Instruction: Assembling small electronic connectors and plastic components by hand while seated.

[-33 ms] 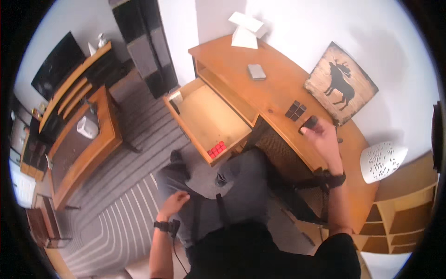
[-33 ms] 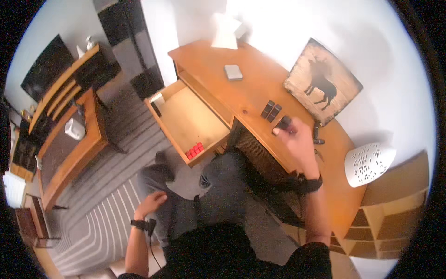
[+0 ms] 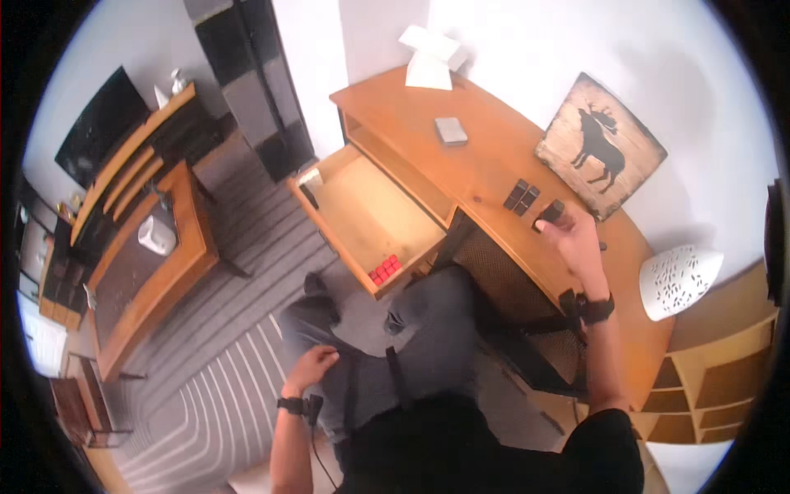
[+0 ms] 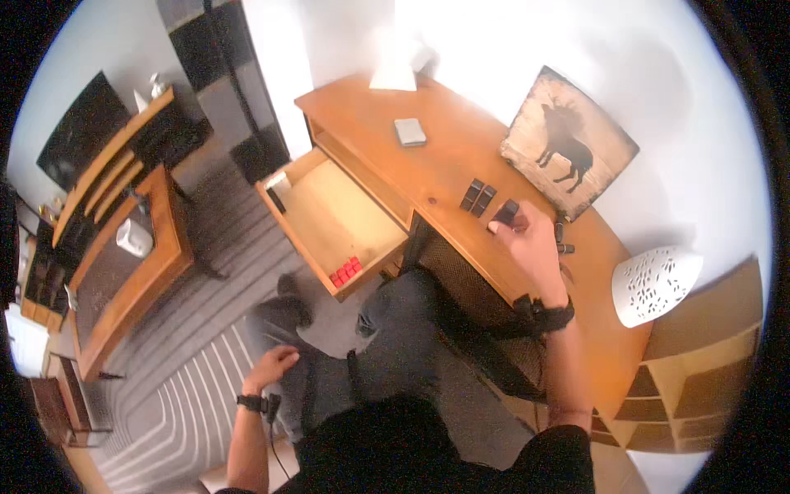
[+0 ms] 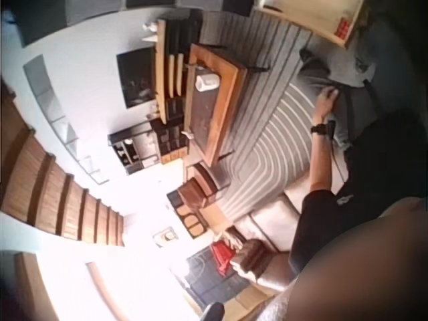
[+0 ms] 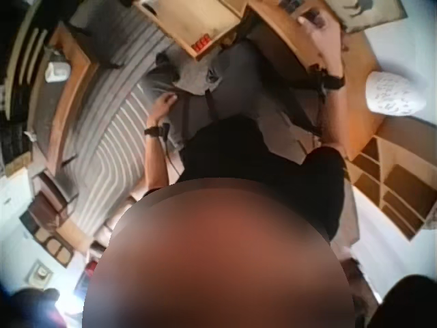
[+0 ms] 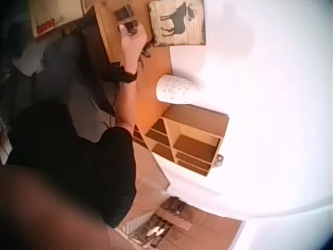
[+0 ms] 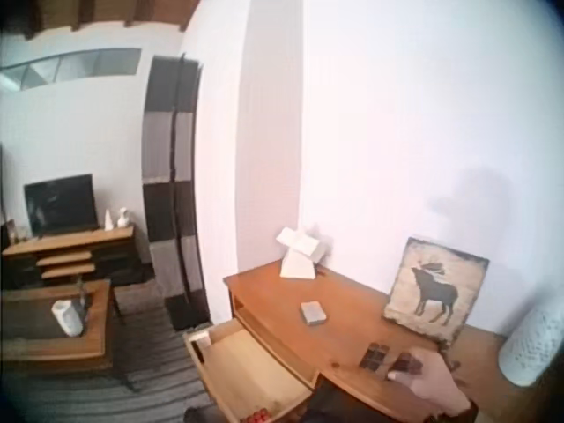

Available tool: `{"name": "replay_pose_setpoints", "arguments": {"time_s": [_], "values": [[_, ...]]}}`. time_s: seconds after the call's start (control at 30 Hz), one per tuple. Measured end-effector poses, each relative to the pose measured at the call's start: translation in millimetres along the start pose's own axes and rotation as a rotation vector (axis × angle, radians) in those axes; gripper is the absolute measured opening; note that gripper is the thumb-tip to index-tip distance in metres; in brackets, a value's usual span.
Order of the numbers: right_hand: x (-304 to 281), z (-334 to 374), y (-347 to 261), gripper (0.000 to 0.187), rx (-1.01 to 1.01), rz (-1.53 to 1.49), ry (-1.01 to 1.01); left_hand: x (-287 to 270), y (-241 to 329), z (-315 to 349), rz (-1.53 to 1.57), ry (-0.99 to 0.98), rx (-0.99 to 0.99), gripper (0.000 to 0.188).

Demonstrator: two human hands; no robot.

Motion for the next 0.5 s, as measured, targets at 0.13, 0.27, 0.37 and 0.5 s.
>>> {"name": "replay_pose_setpoints", "arguments": {"time_s": [0.13,0.27,0.37,0.5], "values": [[4.3,-22.9,32.1,0.026,0.006,0.119,0.042,0.4,-27.5,-10.4,0.269,-0.100,-0.081,0.042],[24.0,-29.1,30.2,0.032,-0.015,0.116,0.032,1.0,-14.7,-8.0,0.344,-0.163,-0.100,0.044],[31.1,-34.5,25.9,0.035,0.025,0.167,0.000,-1.0,-18.4,-8.3,0.386,-0.171,-0.105,0.042],[12.5,-24.8,-1.9,0.054,-0.054,0.239,-0.040,0.6,-16.5,-6.1,0.356,-0.166,-0.133,0.042]]}}
Point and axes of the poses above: each hand's wrist, its own z-axis away from the middle knuckle, its own x-axis out of the palm, y = z × x, the point moved 6 cm from there along -z, towards the middle knuckle, and after that the axes turned 10 degrees about z, right-handed, at the moved point
